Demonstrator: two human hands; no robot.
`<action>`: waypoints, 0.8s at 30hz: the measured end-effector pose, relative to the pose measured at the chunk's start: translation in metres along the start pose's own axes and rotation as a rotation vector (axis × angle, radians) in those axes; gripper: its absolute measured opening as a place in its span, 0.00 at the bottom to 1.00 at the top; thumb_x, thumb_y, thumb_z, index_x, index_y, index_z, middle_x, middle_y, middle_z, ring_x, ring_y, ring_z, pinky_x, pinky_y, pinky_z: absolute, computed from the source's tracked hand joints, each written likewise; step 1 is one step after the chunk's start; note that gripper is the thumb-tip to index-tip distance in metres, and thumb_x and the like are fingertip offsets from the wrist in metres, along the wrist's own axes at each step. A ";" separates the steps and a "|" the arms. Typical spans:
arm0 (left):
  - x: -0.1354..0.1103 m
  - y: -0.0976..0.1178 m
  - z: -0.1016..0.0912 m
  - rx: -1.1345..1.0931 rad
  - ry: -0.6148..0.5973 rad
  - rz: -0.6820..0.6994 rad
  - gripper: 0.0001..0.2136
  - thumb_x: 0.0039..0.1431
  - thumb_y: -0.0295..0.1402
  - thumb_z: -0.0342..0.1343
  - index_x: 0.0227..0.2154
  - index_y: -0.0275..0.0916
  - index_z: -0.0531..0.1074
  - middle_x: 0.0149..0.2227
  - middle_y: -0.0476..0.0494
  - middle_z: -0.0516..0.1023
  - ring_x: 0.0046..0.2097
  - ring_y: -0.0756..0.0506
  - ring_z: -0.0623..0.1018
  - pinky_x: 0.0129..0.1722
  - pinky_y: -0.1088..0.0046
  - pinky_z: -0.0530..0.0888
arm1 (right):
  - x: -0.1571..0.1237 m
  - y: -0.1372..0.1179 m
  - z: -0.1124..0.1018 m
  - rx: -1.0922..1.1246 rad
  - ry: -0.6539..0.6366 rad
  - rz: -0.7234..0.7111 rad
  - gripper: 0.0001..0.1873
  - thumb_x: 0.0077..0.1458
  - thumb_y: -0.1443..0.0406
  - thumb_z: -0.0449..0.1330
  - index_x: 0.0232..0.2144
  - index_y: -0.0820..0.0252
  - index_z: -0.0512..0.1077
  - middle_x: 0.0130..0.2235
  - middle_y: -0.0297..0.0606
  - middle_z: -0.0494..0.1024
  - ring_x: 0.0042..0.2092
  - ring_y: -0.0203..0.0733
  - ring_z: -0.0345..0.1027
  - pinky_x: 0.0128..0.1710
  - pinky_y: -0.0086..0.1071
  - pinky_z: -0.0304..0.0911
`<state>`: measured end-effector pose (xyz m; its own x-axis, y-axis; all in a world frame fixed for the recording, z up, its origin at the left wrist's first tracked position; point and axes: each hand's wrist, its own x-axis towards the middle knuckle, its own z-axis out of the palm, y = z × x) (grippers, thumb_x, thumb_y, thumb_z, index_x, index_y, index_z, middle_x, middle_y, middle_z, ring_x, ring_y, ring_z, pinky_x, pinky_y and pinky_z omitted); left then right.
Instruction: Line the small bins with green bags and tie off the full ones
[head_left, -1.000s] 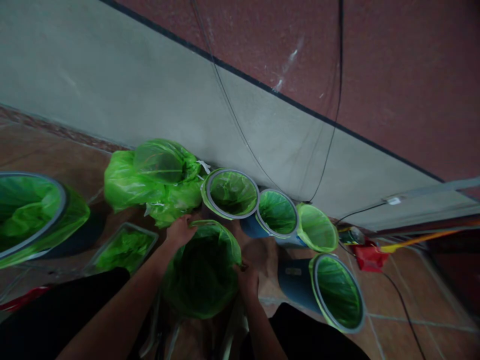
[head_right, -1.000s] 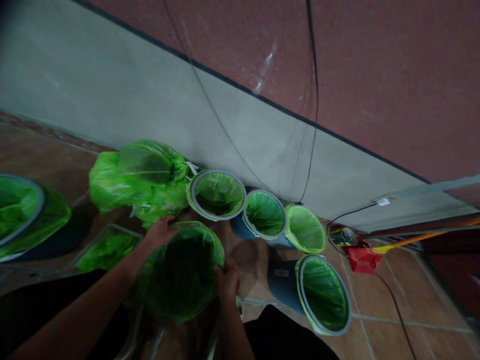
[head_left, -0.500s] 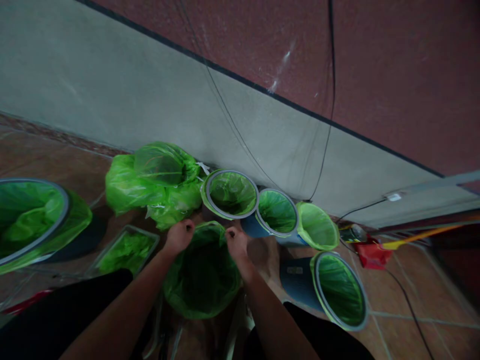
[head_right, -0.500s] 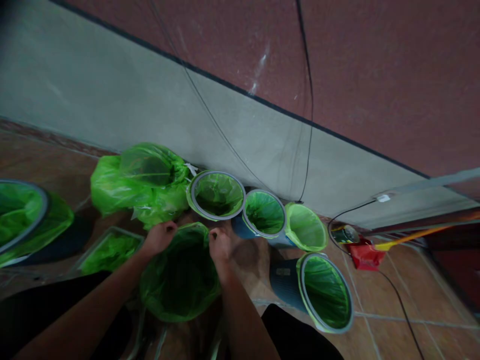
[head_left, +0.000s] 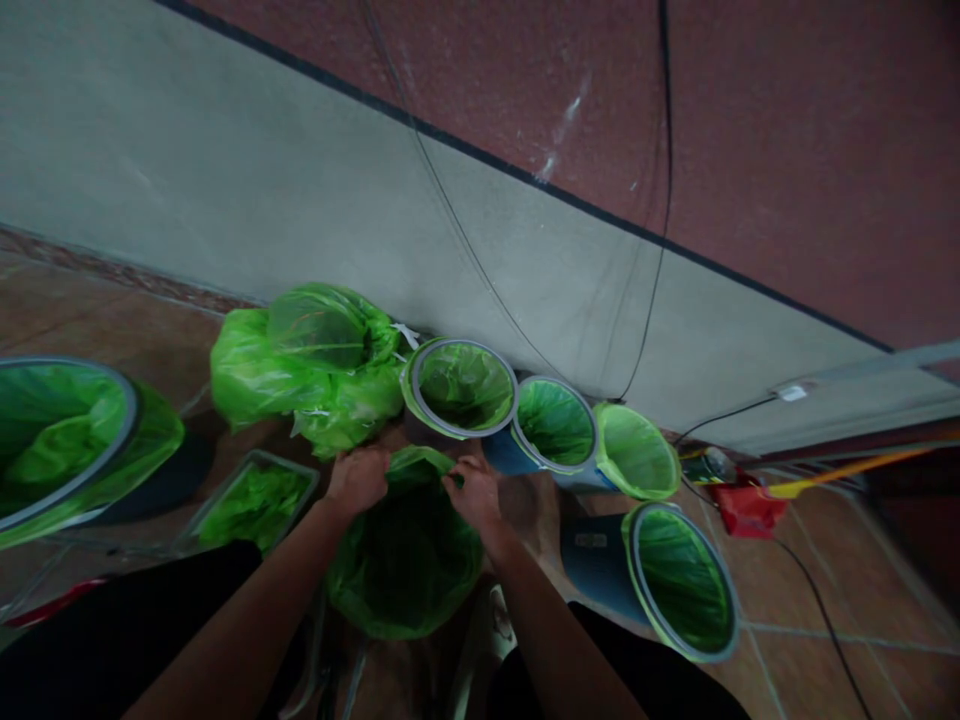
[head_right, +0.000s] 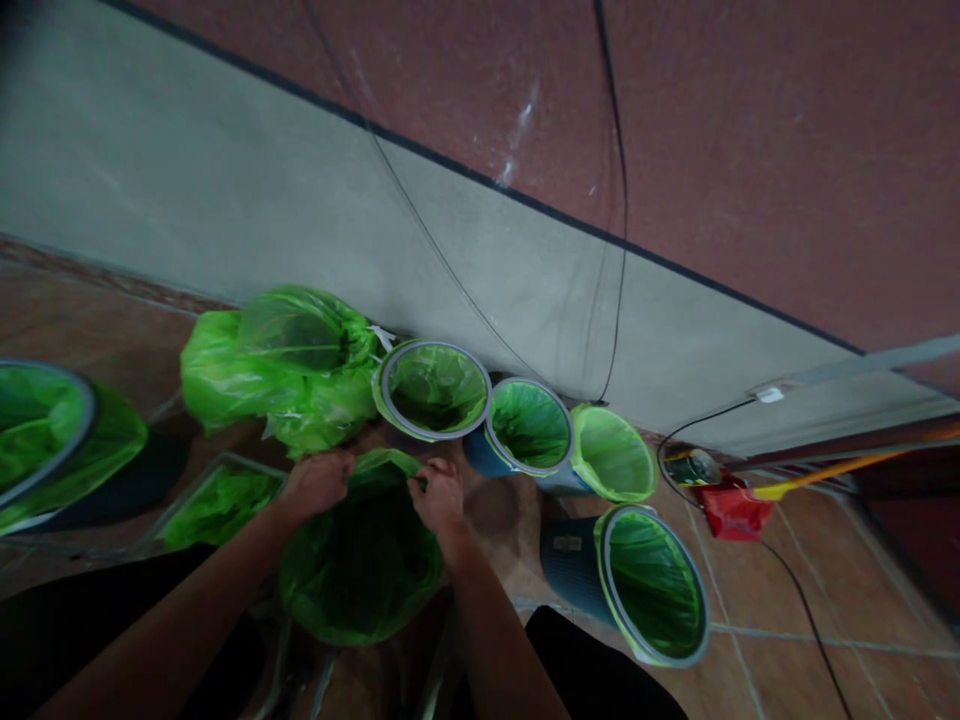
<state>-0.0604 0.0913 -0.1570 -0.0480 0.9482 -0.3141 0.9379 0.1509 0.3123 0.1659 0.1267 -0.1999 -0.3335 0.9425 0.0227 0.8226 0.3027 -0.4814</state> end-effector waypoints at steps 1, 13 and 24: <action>0.001 0.001 -0.004 -0.010 -0.010 -0.018 0.12 0.52 0.22 0.50 0.34 0.37 0.78 0.41 0.36 0.81 0.46 0.36 0.79 0.47 0.58 0.71 | 0.002 0.001 -0.001 0.039 0.025 0.030 0.08 0.56 0.62 0.61 0.28 0.58 0.76 0.40 0.42 0.79 0.46 0.43 0.70 0.51 0.34 0.61; 0.032 0.021 0.001 -0.183 0.086 -0.186 0.18 0.67 0.37 0.42 0.41 0.36 0.77 0.42 0.37 0.83 0.43 0.43 0.81 0.41 0.72 0.71 | 0.035 -0.002 0.020 0.313 0.060 0.237 0.08 0.58 0.63 0.58 0.33 0.56 0.78 0.36 0.37 0.82 0.38 0.40 0.74 0.41 0.30 0.66; 0.024 0.007 0.022 -0.071 -0.011 -0.031 0.15 0.62 0.32 0.50 0.49 0.43 0.76 0.49 0.40 0.81 0.50 0.42 0.79 0.51 0.68 0.71 | 0.023 0.013 0.026 0.061 -0.085 0.071 0.12 0.55 0.68 0.61 0.42 0.55 0.77 0.44 0.39 0.81 0.47 0.44 0.72 0.50 0.34 0.64</action>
<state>-0.0476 0.1084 -0.1821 -0.0724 0.9395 -0.3347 0.9091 0.2002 0.3653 0.1567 0.1488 -0.2285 -0.3150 0.9452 -0.0865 0.8169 0.2235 -0.5318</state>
